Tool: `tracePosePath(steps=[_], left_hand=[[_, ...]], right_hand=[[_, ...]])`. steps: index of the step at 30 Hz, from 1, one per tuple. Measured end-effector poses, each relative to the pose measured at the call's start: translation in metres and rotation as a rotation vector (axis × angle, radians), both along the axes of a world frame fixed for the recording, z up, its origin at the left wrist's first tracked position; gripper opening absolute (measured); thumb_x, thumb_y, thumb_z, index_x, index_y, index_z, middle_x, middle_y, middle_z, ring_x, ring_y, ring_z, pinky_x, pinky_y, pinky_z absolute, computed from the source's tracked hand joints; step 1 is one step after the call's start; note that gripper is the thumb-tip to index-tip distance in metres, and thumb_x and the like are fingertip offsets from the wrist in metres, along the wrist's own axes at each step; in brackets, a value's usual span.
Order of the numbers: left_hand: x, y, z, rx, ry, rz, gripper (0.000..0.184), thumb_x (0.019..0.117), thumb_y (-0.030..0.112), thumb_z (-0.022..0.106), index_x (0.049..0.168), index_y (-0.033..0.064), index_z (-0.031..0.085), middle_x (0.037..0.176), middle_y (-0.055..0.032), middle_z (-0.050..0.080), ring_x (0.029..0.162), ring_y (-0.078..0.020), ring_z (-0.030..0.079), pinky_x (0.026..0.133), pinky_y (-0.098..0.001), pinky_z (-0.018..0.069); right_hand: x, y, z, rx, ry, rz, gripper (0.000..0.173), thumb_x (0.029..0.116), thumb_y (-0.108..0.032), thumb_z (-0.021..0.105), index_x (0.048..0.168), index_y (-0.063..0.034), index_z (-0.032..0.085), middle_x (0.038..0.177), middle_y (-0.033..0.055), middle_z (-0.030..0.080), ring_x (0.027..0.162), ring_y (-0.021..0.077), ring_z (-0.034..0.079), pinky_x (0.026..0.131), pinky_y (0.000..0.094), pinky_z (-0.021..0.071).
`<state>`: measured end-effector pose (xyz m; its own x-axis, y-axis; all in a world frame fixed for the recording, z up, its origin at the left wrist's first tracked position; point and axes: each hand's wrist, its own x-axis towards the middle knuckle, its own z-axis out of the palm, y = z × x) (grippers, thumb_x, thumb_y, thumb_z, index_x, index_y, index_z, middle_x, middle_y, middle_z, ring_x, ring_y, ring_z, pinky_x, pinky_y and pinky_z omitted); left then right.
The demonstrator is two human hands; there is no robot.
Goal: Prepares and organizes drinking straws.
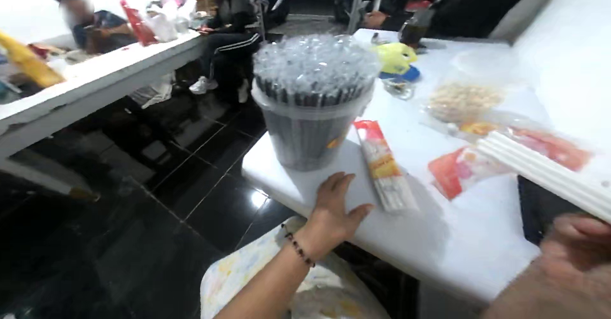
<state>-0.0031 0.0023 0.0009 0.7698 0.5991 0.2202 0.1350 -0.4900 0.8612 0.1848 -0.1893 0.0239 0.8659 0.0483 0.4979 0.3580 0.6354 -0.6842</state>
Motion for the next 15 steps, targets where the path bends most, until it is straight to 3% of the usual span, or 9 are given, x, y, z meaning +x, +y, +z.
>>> tracePosePath(steps=[3, 8, 12, 15], left_hand=[[0.001, -0.006, -0.007, 0.171, -0.100, -0.035, 0.059, 0.0906, 0.028, 0.074, 0.136, -0.0071, 0.059, 0.140, -0.0299, 0.056, 0.132, -0.0427, 0.053, 0.111, -0.0528, 0.0435], [0.013, -0.029, -0.008, 0.521, -0.057, -0.131, 0.066, 0.0831, 0.042, 0.080, 0.130, -0.0019, 0.065, 0.130, -0.0279, 0.062, 0.122, -0.0437, 0.060, 0.103, -0.0556, 0.0481], [0.034, -0.036, -0.014, 0.616, -0.065, -0.093, 0.052, 0.0876, 0.031, 0.077, 0.124, -0.0041, 0.068, 0.123, -0.0280, 0.067, 0.115, -0.0437, 0.065, 0.098, -0.0535, 0.0528], [0.043, -0.037, -0.016, 0.608, -0.096, -0.077, 0.037, 0.0897, 0.020, 0.073, 0.116, -0.0053, 0.070, 0.117, -0.0261, 0.069, 0.110, -0.0419, 0.068, 0.095, -0.0518, 0.0555]], right_hand=[[-0.012, 0.005, 0.008, -0.038, 0.007, -0.082, 0.022, 0.0990, 0.002, 0.047, 0.098, -0.0131, 0.063, 0.077, -0.0080, 0.073, 0.057, 0.0019, 0.067, 0.052, 0.0151, 0.0561], [-0.018, 0.008, 0.008, -0.062, -0.090, -0.070, 0.020, 0.0927, 0.000, 0.054, 0.095, -0.0153, 0.067, 0.083, -0.0081, 0.073, 0.057, 0.0022, 0.065, 0.051, 0.0150, 0.0556], [-0.028, 0.010, 0.013, -0.083, -0.088, -0.065, 0.024, 0.0878, 0.002, 0.056, 0.088, -0.0175, 0.069, 0.084, -0.0077, 0.073, 0.055, 0.0022, 0.064, 0.048, 0.0161, 0.0553], [-0.027, 0.006, 0.008, -0.105, -0.116, -0.045, 0.022, 0.0889, 0.000, 0.059, 0.091, -0.0189, 0.070, 0.087, -0.0094, 0.072, 0.056, 0.0016, 0.063, 0.049, 0.0157, 0.0551]])
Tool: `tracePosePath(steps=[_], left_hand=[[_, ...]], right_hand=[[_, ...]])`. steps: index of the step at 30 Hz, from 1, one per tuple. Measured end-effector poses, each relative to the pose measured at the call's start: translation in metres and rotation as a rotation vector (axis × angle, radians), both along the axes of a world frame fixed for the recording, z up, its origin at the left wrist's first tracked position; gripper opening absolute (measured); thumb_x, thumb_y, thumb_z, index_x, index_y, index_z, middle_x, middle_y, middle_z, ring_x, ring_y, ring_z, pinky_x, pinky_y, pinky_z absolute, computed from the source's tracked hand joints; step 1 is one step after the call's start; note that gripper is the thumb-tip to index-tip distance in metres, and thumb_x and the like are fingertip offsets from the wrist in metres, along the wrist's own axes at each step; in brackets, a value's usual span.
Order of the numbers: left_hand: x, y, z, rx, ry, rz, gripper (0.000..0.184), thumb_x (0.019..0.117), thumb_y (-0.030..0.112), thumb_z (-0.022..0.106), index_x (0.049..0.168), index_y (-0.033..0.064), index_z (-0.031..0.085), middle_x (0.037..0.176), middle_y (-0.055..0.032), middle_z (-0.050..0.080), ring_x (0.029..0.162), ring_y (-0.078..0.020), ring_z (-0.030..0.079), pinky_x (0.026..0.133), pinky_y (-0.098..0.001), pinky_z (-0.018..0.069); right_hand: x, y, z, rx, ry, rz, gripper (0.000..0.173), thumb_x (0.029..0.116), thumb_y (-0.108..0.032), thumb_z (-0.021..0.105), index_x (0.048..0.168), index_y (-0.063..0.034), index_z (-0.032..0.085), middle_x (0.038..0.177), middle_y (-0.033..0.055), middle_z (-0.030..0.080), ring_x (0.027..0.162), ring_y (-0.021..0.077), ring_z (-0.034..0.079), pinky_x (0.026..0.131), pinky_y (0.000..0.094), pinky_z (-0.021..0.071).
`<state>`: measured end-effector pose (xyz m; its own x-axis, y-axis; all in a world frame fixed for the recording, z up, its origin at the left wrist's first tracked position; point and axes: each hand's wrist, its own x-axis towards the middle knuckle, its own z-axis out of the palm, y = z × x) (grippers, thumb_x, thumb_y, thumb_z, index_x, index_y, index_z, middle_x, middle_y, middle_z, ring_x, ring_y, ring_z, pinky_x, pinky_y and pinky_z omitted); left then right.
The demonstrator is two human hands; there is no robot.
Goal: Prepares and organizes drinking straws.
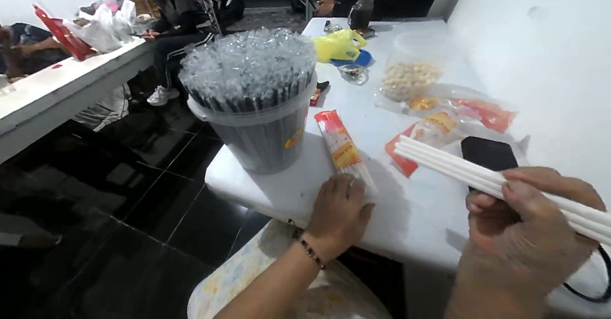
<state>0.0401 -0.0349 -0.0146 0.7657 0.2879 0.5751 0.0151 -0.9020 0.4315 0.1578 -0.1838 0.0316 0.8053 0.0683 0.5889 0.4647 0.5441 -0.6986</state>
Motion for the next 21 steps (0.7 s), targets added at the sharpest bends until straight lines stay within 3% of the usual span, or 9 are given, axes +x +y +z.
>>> tracePosePath(steps=[8, 14, 17, 21], left_hand=[[0.005, -0.004, 0.003, -0.107, -0.094, 0.072, 0.011, 0.0841, 0.004, 0.069, 0.092, -0.0030, 0.073, 0.102, -0.0208, 0.072, 0.096, -0.0338, 0.071, 0.081, -0.0396, 0.0606], [-0.004, 0.004, 0.023, -0.377, -0.093, 0.118, 0.011, 0.0866, 0.004, 0.069, 0.091, -0.0036, 0.075, 0.089, -0.0177, 0.069, 0.078, -0.0202, 0.068, 0.069, -0.0287, 0.0574], [-0.008, 0.013, 0.040, -0.543, -0.067, 0.125, 0.011, 0.0888, 0.003, 0.069, 0.093, -0.0048, 0.075, 0.082, -0.0123, 0.068, 0.072, -0.0079, 0.063, 0.067, -0.0190, 0.0525], [-0.009, 0.025, 0.069, -0.733, 0.074, 0.137, 0.009, 0.0923, 0.005, 0.071, 0.095, -0.0026, 0.074, 0.076, -0.0042, 0.066, 0.063, -0.0009, 0.058, 0.061, -0.0167, 0.0504]], right_hand=[[0.000, -0.007, -0.005, -0.038, 0.005, 0.051, 0.014, 0.0885, -0.006, 0.066, 0.090, -0.0184, 0.072, 0.087, -0.0088, 0.071, 0.056, 0.0022, 0.063, 0.049, 0.0158, 0.0555], [-0.003, -0.007, -0.008, -0.058, -0.065, 0.156, 0.012, 0.0894, -0.011, 0.069, 0.095, -0.0195, 0.075, 0.092, -0.0102, 0.071, 0.060, 0.0009, 0.064, 0.051, 0.0148, 0.0563], [-0.005, -0.007, -0.008, -0.063, -0.122, 0.221, 0.012, 0.0917, -0.014, 0.070, 0.100, -0.0205, 0.076, 0.096, -0.0109, 0.070, 0.063, -0.0001, 0.065, 0.052, 0.0142, 0.0568], [-0.010, -0.008, -0.001, -0.097, -0.191, 0.296, 0.015, 0.0905, -0.015, 0.072, 0.102, -0.0236, 0.077, 0.097, -0.0130, 0.070, 0.066, -0.0024, 0.065, 0.052, 0.0120, 0.0552]])
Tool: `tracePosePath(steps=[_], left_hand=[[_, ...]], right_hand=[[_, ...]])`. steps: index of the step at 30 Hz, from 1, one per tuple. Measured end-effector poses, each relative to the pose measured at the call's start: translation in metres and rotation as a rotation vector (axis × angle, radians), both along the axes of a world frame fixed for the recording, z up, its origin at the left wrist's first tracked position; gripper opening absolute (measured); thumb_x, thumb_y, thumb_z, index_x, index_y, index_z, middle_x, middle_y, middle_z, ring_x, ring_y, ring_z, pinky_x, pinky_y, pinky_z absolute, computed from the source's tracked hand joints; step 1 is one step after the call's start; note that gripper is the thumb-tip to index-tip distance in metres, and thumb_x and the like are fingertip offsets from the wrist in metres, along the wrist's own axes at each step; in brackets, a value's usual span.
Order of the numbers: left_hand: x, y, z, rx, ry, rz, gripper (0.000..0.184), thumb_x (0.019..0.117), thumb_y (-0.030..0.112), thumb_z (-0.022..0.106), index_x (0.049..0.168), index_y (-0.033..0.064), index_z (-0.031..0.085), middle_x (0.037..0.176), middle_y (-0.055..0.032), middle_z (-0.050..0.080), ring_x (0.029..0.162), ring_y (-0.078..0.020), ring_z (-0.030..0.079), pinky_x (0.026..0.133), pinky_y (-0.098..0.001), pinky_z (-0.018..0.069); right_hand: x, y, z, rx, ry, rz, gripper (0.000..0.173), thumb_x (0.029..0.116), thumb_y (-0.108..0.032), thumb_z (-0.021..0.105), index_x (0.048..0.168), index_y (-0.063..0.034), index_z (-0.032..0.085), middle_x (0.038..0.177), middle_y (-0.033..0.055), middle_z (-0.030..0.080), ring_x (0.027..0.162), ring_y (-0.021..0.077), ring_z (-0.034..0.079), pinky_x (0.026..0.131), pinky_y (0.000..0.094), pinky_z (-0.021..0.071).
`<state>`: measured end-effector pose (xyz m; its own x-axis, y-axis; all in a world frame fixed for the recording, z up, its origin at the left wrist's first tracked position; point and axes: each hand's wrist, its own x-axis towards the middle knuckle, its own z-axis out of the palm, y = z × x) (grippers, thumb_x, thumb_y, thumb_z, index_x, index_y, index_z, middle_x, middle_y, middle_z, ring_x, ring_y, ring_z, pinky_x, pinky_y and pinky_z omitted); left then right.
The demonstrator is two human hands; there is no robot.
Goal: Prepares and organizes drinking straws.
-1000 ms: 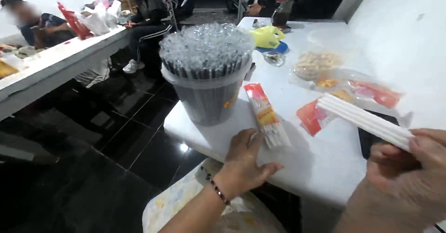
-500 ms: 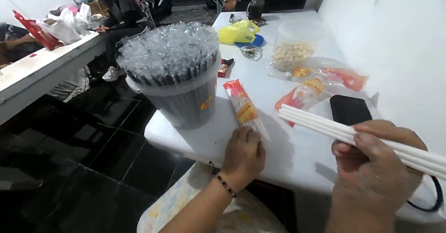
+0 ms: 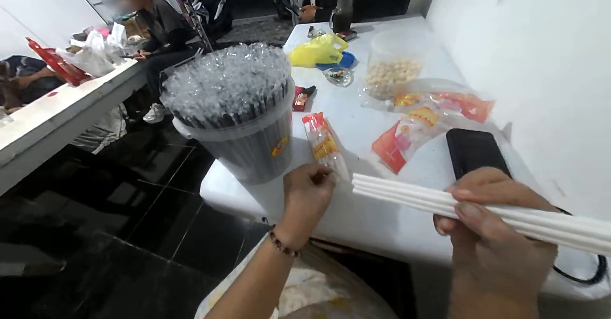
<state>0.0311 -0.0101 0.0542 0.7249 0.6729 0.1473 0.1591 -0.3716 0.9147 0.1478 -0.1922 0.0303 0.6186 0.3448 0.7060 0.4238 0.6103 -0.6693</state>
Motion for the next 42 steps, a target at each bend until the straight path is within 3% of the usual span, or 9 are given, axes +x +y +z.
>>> tracePosePath(steps=[3, 8, 18, 22, 24, 26, 30, 36, 42], left_hand=[[0.002, 0.006, 0.011, -0.030, 0.013, -0.024, 0.008, 0.0929, 0.006, 0.071, 0.094, -0.0018, 0.072, 0.072, -0.0022, 0.063, 0.058, -0.0006, 0.055, 0.056, -0.0163, 0.0480], [0.002, 0.009, 0.018, -0.023, -0.049, -0.066, 0.008, 0.0946, 0.005, 0.070, 0.096, -0.0031, 0.070, 0.074, -0.0043, 0.065, 0.055, -0.0013, 0.057, 0.054, -0.0161, 0.0505], [0.001, 0.005, 0.014, 0.080, -0.099, -0.069, 0.011, 0.0890, -0.007, 0.067, 0.099, -0.0055, 0.071, 0.077, -0.0074, 0.066, 0.063, -0.0032, 0.059, 0.062, -0.0179, 0.0512], [0.000, 0.004, 0.013, 0.142, -0.121, -0.091, 0.017, 0.0892, -0.008, 0.065, 0.106, -0.0067, 0.070, 0.084, -0.0116, 0.069, 0.068, -0.0064, 0.064, 0.065, -0.0202, 0.0547], [0.000, 0.003, 0.013, 0.193, -0.127, -0.092, 0.021, 0.0884, -0.009, 0.066, 0.109, -0.0065, 0.069, 0.096, -0.0156, 0.069, 0.073, -0.0107, 0.067, 0.068, -0.0233, 0.0573], [0.000, 0.002, 0.012, 0.271, -0.125, -0.068, 0.019, 0.0866, -0.009, 0.068, 0.106, -0.0069, 0.070, 0.101, -0.0193, 0.068, 0.073, -0.0148, 0.068, 0.068, -0.0262, 0.0592], [0.002, 0.001, 0.007, 0.448, -0.159, -0.035, 0.004, 0.0860, -0.005, 0.070, 0.089, -0.0063, 0.070, 0.092, -0.0180, 0.066, 0.069, -0.0149, 0.067, 0.065, -0.0252, 0.0593], [0.006, -0.001, 0.001, 0.586, -0.255, -0.003, 0.002, 0.0858, -0.003, 0.070, 0.087, -0.0049, 0.071, 0.086, -0.0157, 0.066, 0.064, -0.0127, 0.063, 0.059, -0.0221, 0.0558], [0.011, -0.002, -0.004, 0.719, -0.326, 0.026, 0.001, 0.0846, -0.003, 0.069, 0.084, -0.0036, 0.070, 0.086, -0.0149, 0.066, 0.067, -0.0128, 0.064, 0.061, -0.0197, 0.0554]], right_hand=[[0.001, 0.000, 0.002, -0.047, -0.088, 0.095, 0.014, 0.0923, -0.019, 0.072, 0.105, -0.0245, 0.076, 0.100, -0.0138, 0.068, 0.072, -0.0040, 0.066, 0.052, 0.0108, 0.0554], [-0.009, 0.005, 0.003, -0.054, -0.040, 0.110, 0.013, 0.0916, -0.017, 0.073, 0.103, -0.0222, 0.076, 0.097, -0.0113, 0.067, 0.068, -0.0026, 0.065, 0.051, 0.0120, 0.0557], [-0.012, 0.014, 0.002, -0.025, 0.057, 0.078, 0.013, 0.0911, -0.013, 0.072, 0.101, -0.0204, 0.076, 0.096, -0.0103, 0.069, 0.066, -0.0003, 0.066, 0.054, 0.0140, 0.0575], [-0.011, 0.017, 0.000, -0.030, 0.053, 0.030, 0.013, 0.0914, -0.013, 0.071, 0.100, -0.0213, 0.076, 0.093, -0.0116, 0.069, 0.065, -0.0002, 0.066, 0.055, 0.0147, 0.0581], [-0.011, 0.018, -0.001, -0.033, 0.054, 0.008, 0.014, 0.0909, -0.011, 0.071, 0.100, -0.0207, 0.076, 0.093, -0.0106, 0.069, 0.064, 0.0008, 0.066, 0.055, 0.0156, 0.0586], [-0.010, 0.018, -0.002, -0.038, 0.033, -0.010, 0.014, 0.0907, -0.012, 0.071, 0.100, -0.0207, 0.076, 0.093, -0.0103, 0.068, 0.064, 0.0013, 0.066, 0.055, 0.0161, 0.0589], [-0.008, 0.019, -0.003, -0.038, 0.000, -0.025, 0.012, 0.0922, -0.014, 0.071, 0.101, -0.0213, 0.076, 0.094, -0.0111, 0.068, 0.066, 0.0011, 0.066, 0.056, 0.0164, 0.0594], [-0.008, 0.021, -0.002, -0.025, 0.046, -0.046, 0.013, 0.0910, -0.012, 0.070, 0.099, -0.0208, 0.076, 0.092, -0.0116, 0.069, 0.065, 0.0012, 0.066, 0.056, 0.0166, 0.0594], [-0.012, 0.024, -0.004, -0.002, 0.148, -0.057, 0.012, 0.0901, -0.010, 0.070, 0.095, -0.0198, 0.075, 0.089, -0.0103, 0.070, 0.063, 0.0021, 0.067, 0.055, 0.0174, 0.0596]])
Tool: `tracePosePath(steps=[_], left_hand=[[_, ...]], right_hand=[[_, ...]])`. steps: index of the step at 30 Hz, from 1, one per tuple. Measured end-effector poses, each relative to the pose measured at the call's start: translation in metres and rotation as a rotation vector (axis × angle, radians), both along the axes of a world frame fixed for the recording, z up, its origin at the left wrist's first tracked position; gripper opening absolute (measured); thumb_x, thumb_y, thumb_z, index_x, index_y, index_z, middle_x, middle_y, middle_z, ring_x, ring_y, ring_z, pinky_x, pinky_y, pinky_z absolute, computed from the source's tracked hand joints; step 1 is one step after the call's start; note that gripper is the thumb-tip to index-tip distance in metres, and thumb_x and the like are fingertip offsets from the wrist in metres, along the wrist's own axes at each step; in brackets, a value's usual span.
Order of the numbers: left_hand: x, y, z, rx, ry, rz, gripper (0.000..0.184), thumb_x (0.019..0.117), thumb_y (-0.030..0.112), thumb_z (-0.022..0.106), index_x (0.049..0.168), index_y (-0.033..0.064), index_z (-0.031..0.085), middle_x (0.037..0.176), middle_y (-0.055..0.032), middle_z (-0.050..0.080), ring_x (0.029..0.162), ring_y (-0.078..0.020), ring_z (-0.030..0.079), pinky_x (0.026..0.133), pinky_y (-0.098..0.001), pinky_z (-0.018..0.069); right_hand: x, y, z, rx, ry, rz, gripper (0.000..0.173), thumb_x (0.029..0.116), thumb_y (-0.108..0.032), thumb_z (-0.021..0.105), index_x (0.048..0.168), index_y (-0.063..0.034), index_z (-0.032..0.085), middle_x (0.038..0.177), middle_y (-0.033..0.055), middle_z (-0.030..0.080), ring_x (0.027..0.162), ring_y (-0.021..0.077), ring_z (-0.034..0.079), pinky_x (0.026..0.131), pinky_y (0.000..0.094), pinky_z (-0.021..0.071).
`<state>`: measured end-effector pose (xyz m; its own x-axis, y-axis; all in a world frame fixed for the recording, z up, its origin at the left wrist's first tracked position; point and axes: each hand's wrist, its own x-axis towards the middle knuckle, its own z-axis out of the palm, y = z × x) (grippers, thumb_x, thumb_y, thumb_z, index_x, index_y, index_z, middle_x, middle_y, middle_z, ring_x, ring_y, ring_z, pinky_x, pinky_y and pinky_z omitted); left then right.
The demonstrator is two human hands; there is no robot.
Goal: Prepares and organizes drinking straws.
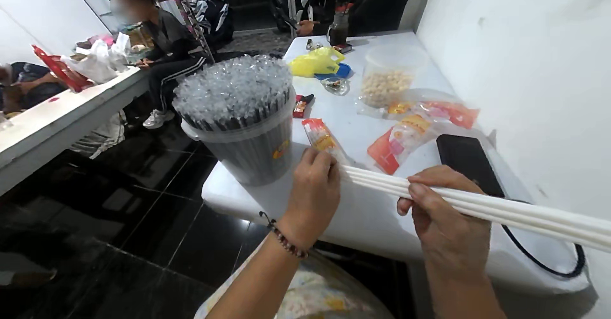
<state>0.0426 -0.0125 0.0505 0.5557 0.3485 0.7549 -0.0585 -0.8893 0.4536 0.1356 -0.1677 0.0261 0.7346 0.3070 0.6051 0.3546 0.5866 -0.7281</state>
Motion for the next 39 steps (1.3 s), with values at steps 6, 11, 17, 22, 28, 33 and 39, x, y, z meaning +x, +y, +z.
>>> tracePosePath(steps=[6, 11, 17, 22, 28, 33, 39], left_hand=[[0.002, -0.008, -0.006, 0.129, 0.007, 0.059, 0.004, 0.0866, -0.004, 0.067, 0.085, -0.0031, 0.070, 0.092, -0.0162, 0.065, 0.072, -0.0164, 0.066, 0.064, -0.0217, 0.0567], [0.006, -0.015, -0.011, 0.183, -0.009, 0.072, 0.003, 0.0863, -0.005, 0.067, 0.086, -0.0043, 0.070, 0.099, -0.0197, 0.066, 0.074, -0.0197, 0.069, 0.065, -0.0241, 0.0586], [0.013, -0.020, -0.014, 0.152, -0.064, 0.037, 0.004, 0.0863, -0.006, 0.065, 0.086, -0.0050, 0.069, 0.093, -0.0184, 0.066, 0.075, -0.0192, 0.068, 0.066, -0.0232, 0.0584], [0.016, -0.024, -0.018, 0.141, -0.105, 0.050, 0.006, 0.0858, -0.006, 0.064, 0.084, -0.0048, 0.069, 0.091, -0.0179, 0.067, 0.074, -0.0175, 0.068, 0.067, -0.0210, 0.0576], [0.012, -0.022, -0.027, 0.150, -0.162, 0.078, 0.007, 0.0873, -0.004, 0.064, 0.085, -0.0041, 0.070, 0.083, -0.0154, 0.067, 0.068, -0.0145, 0.065, 0.066, -0.0176, 0.0556], [0.009, -0.021, -0.032, 0.146, -0.168, 0.101, 0.007, 0.0866, -0.003, 0.064, 0.083, -0.0025, 0.070, 0.081, -0.0142, 0.066, 0.069, -0.0147, 0.065, 0.068, -0.0172, 0.0554], [0.009, -0.019, -0.033, 0.103, -0.182, 0.080, 0.007, 0.0867, -0.002, 0.064, 0.085, -0.0023, 0.070, 0.083, -0.0147, 0.067, 0.073, -0.0152, 0.066, 0.071, -0.0176, 0.0554]], right_hand=[[-0.006, 0.005, 0.000, 0.037, 0.096, -0.038, 0.015, 0.0909, -0.006, 0.067, 0.094, -0.0189, 0.074, 0.084, -0.0086, 0.073, 0.061, 0.0028, 0.068, 0.056, 0.0176, 0.0596], [-0.012, 0.008, -0.002, 0.054, 0.183, -0.066, 0.017, 0.0930, -0.003, 0.061, 0.093, -0.0173, 0.071, 0.080, -0.0069, 0.074, 0.060, 0.0028, 0.068, 0.054, 0.0167, 0.0582], [-0.017, 0.014, -0.008, 0.072, 0.177, -0.084, 0.016, 0.0953, -0.004, 0.061, 0.096, -0.0173, 0.069, 0.081, -0.0078, 0.074, 0.061, 0.0027, 0.069, 0.057, 0.0166, 0.0591], [-0.017, 0.019, -0.014, 0.052, 0.084, -0.111, 0.015, 0.0958, -0.007, 0.064, 0.099, -0.0205, 0.070, 0.088, -0.0110, 0.072, 0.065, 0.0020, 0.068, 0.060, 0.0177, 0.0602], [-0.016, 0.017, -0.014, 0.058, 0.060, -0.145, 0.016, 0.0947, -0.007, 0.064, 0.099, -0.0210, 0.071, 0.091, -0.0116, 0.071, 0.065, 0.0022, 0.068, 0.059, 0.0177, 0.0604], [-0.018, 0.020, -0.020, 0.044, 0.045, -0.155, 0.015, 0.0941, -0.009, 0.066, 0.100, -0.0220, 0.072, 0.092, -0.0119, 0.069, 0.066, 0.0022, 0.068, 0.059, 0.0181, 0.0609], [-0.016, 0.020, -0.022, 0.041, -0.026, -0.164, 0.013, 0.0949, -0.012, 0.068, 0.102, -0.0226, 0.073, 0.095, -0.0119, 0.068, 0.068, 0.0022, 0.068, 0.059, 0.0183, 0.0613]])
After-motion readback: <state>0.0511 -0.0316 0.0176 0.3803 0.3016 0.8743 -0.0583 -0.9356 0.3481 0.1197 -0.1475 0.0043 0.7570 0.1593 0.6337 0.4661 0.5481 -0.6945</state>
